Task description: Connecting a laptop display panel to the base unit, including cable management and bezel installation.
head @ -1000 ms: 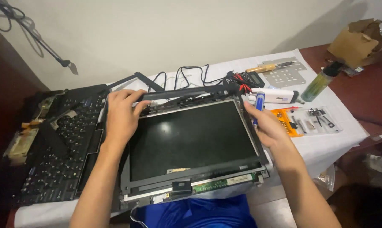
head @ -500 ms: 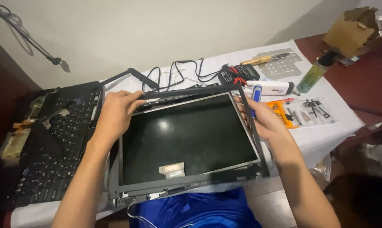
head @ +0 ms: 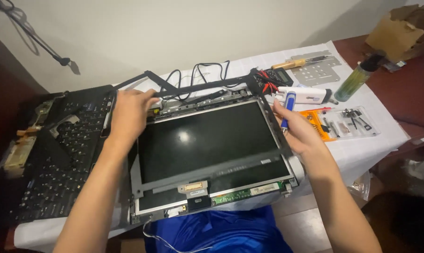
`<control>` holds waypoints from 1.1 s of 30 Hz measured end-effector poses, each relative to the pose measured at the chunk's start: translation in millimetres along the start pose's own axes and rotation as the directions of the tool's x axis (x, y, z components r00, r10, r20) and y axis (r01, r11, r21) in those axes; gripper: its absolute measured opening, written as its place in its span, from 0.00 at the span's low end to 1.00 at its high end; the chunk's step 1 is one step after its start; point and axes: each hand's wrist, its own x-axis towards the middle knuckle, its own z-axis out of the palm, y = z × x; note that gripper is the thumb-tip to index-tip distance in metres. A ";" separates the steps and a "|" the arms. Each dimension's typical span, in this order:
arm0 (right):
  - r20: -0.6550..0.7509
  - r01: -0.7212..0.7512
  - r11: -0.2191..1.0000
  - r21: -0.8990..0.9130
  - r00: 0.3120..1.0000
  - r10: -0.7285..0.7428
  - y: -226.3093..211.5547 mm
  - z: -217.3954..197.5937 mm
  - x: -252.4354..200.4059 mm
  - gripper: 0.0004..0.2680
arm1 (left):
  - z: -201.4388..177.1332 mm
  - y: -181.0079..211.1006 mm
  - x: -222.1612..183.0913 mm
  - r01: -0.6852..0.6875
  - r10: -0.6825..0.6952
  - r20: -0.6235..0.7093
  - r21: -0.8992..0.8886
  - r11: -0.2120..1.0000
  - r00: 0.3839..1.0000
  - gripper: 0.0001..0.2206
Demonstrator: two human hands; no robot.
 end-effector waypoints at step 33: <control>-0.186 0.052 0.974 -0.221 0.978 -0.095 -1.4 15.7 -15.5 0.11 | -78.4 79.7 -50.3 0.054 -0.049 0.130 -0.036 0.998 0.990 0.21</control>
